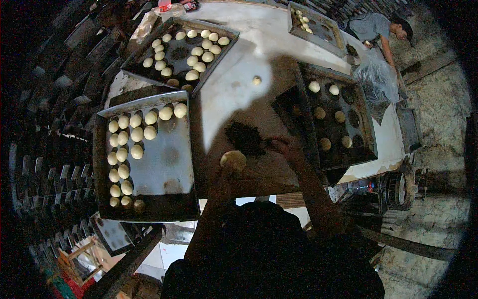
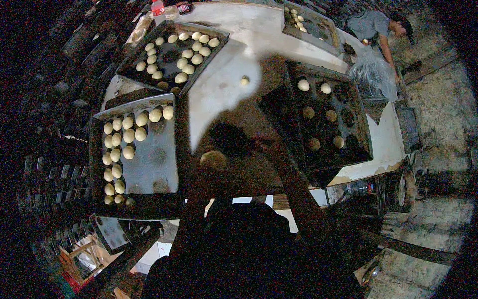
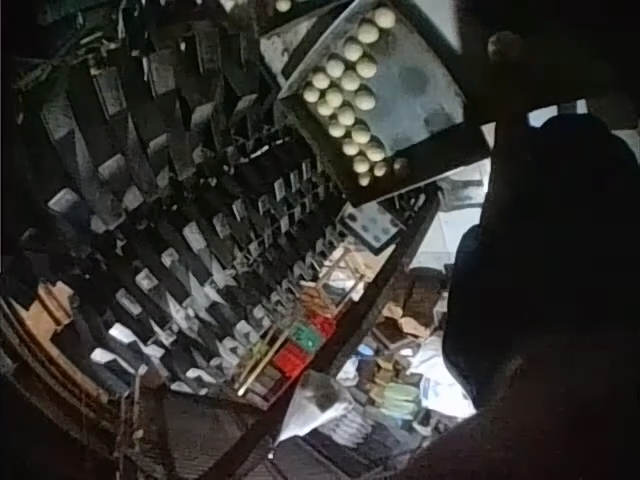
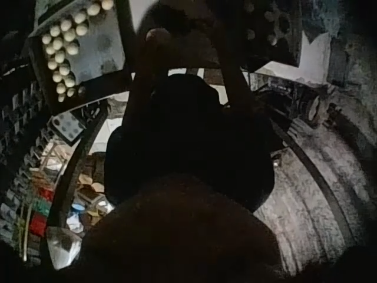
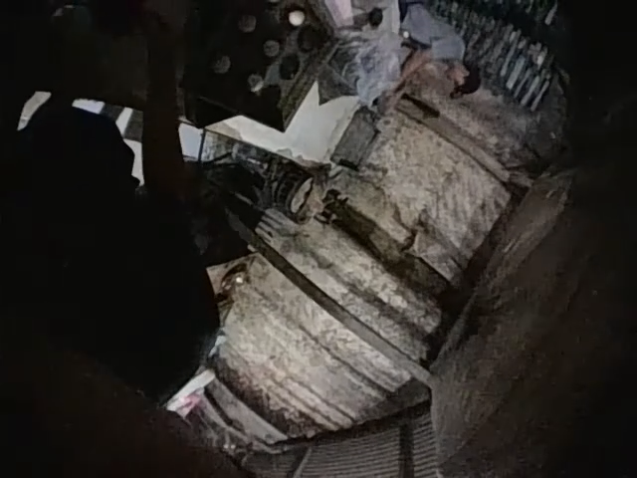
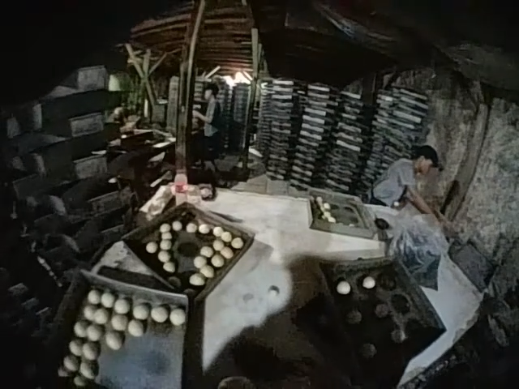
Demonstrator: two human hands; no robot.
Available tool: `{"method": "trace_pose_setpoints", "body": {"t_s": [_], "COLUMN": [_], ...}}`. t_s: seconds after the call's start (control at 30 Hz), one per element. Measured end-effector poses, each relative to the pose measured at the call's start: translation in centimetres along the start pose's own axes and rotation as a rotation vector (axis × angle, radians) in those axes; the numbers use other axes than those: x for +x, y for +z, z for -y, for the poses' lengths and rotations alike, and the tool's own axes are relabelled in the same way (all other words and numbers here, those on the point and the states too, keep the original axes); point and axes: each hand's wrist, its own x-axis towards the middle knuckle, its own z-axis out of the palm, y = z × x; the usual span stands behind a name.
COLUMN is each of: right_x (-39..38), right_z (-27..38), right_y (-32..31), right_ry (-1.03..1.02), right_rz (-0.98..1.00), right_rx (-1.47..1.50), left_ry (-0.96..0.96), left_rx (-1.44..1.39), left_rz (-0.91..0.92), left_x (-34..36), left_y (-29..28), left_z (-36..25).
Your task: Filling and shaping dough balls into buns and placing them on baking trays.
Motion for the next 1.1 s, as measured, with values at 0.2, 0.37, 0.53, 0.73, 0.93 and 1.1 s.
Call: {"method": "trace_pose_setpoints", "body": {"t_s": [0.2,0.37,0.53,0.73,0.93,1.1], "right_x": [-6.3,-9.2,-13.1,-21.0,-25.2,-27.1], "right_z": [7.1,5.9,3.5,7.4,8.0,10.4], "right_y": [4.5,1.7,-1.0,-4.2,-6.3,-7.9], "right_ry": [-0.545,-0.633,-0.446,-0.763,-1.019,-0.542], "right_rz": [-0.121,0.056,-0.030,-0.337,-0.379,0.023], "right_rx": [-0.549,-0.359,0.466,-0.298,-0.163,0.042], "left_ry": [-0.013,0.199,0.359,0.859,0.540,0.812], "left_rx": [0.011,-0.102,0.150,1.062,0.102,0.423], "left_rz": [0.060,-0.023,-0.001,-0.008,0.137,0.143], "left_x": [0.6,-2.2,-6.7,-11.1,-16.6,-18.3], "left_y": [3.2,6.9,12.3,16.4,20.1,17.8], "left_z": [4.4,3.3,3.1,8.8,6.4,5.2]}}
